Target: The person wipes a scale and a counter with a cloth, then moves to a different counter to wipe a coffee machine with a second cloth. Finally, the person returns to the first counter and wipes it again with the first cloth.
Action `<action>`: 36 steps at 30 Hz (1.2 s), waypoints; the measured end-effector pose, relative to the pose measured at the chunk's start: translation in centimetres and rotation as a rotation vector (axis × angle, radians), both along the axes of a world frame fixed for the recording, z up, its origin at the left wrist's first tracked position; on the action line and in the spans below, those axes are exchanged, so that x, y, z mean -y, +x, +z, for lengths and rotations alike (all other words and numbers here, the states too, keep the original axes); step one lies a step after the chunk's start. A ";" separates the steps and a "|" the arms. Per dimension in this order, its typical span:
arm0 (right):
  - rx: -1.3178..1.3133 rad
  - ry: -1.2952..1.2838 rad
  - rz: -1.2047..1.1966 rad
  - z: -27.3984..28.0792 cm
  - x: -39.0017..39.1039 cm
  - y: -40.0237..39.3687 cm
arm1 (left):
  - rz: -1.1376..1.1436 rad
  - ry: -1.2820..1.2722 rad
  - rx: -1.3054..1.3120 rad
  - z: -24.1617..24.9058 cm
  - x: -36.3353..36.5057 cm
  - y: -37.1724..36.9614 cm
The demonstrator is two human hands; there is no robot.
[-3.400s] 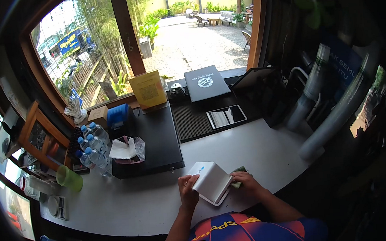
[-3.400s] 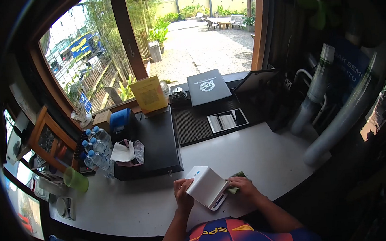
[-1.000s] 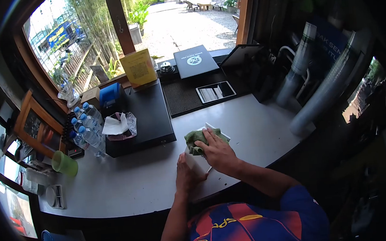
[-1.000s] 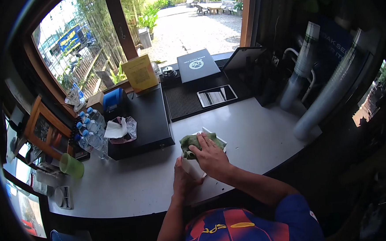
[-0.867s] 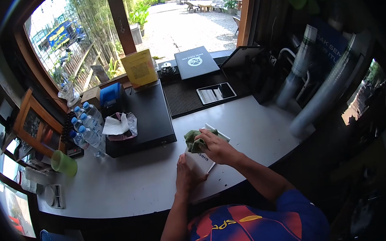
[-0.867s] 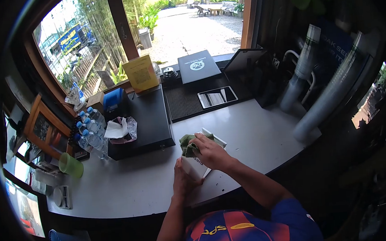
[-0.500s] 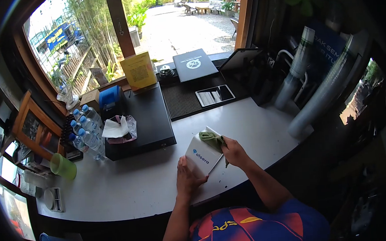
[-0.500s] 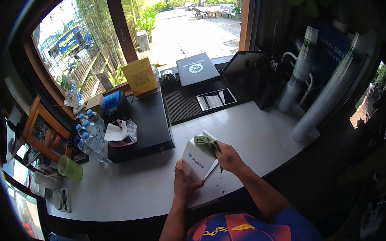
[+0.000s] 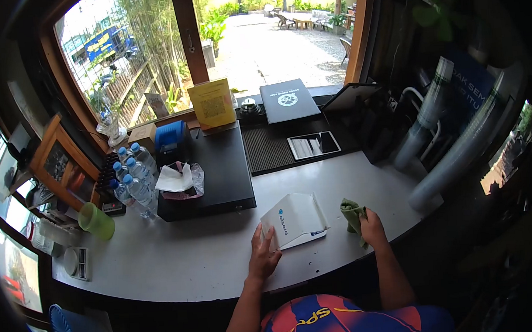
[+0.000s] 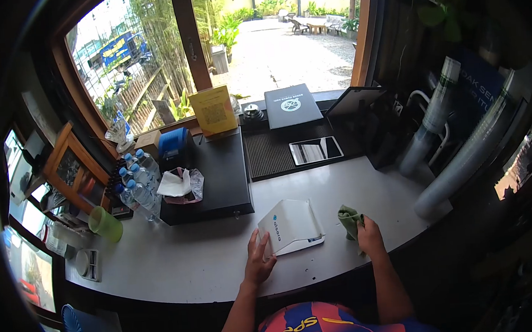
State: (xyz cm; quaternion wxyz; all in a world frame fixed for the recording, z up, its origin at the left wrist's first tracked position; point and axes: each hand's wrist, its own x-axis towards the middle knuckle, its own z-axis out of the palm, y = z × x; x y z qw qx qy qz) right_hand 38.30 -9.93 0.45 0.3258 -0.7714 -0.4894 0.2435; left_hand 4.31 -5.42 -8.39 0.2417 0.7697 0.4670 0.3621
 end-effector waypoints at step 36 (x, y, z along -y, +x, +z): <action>0.271 0.444 0.944 1.1 -42.0 -24.8 | 0.180 -0.025 0.052 -1.1 -1.9 1.3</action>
